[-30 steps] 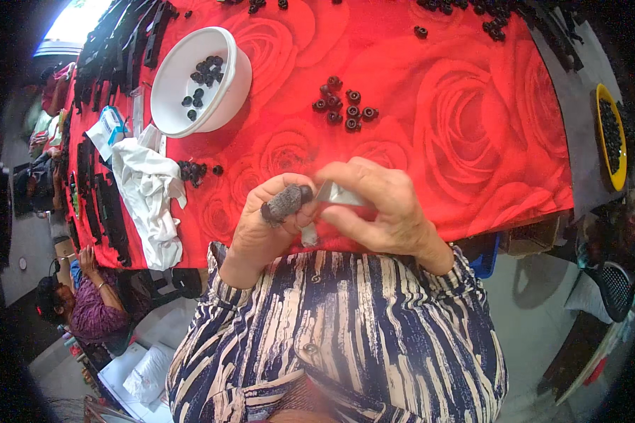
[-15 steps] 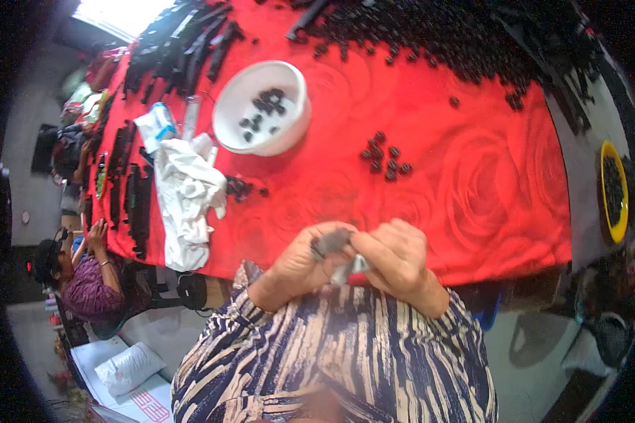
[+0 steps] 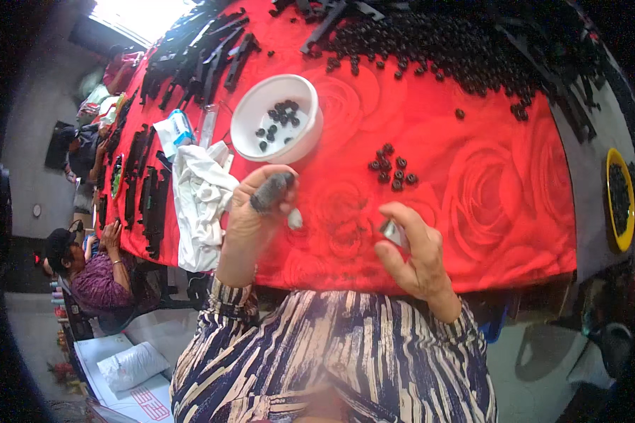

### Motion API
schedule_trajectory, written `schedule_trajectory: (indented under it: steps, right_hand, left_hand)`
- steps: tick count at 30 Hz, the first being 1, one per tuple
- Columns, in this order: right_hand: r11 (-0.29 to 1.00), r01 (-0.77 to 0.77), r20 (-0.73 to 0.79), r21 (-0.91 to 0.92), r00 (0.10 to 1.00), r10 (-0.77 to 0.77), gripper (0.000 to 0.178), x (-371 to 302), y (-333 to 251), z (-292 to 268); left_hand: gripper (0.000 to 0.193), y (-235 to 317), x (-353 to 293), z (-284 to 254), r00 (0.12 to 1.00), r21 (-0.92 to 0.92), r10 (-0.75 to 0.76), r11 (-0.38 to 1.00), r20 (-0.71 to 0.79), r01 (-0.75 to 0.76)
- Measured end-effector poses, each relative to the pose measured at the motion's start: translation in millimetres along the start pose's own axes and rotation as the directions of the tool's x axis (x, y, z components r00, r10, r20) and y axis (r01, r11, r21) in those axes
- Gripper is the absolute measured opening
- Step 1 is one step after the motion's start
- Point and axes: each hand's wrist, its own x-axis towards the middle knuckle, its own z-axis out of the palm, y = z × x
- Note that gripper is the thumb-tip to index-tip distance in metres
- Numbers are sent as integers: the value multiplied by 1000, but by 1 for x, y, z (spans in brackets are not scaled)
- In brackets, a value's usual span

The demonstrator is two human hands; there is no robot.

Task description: The person assembles small black plastic components by hand at a workstation.

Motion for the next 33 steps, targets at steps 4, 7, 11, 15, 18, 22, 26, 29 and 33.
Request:
schedule_trajectory:
  steps: [4,7,11,15,18,22,26,29,33]
  right_hand:
    - [998,55,80,-27,995,-53,22,11,4,3]
    - [1000,17,149,-21,989,-14,22,12,6,4]
    - [995,57,159,-79,986,-44,20,16,5,3]
    - [996,20,185,-85,983,-4,21,15,7,3]
    - [997,56,187,-59,981,-44,21,16,10,4]
    - [995,79,200,-59,978,-66,20,18,13,4]
    - [996,58,216,-68,975,-42,20,19,14,2]
    - [994,63,240,-88,970,-40,20,19,15,2]
    - [995,38,244,-87,970,-16,19,18,16,1]
  left_hand:
    - [30,-25,-14,11,976,-132,-163,974,144,182]
    - [31,-37,-19,10,959,-121,-235,959,158,255]
    - [24,-42,-21,6,947,-46,-227,969,227,243]
    - [23,-37,-21,12,916,-46,-301,945,265,324]
    - [23,-35,-21,16,896,-28,-365,923,253,384]
    - [22,-37,-18,17,886,-36,-398,908,240,417]
    - [37,-35,-15,17,851,28,-465,880,243,474]
    - [36,-35,-13,16,835,48,-491,867,248,496]
    - [34,-34,-12,20,821,68,-522,850,230,522]
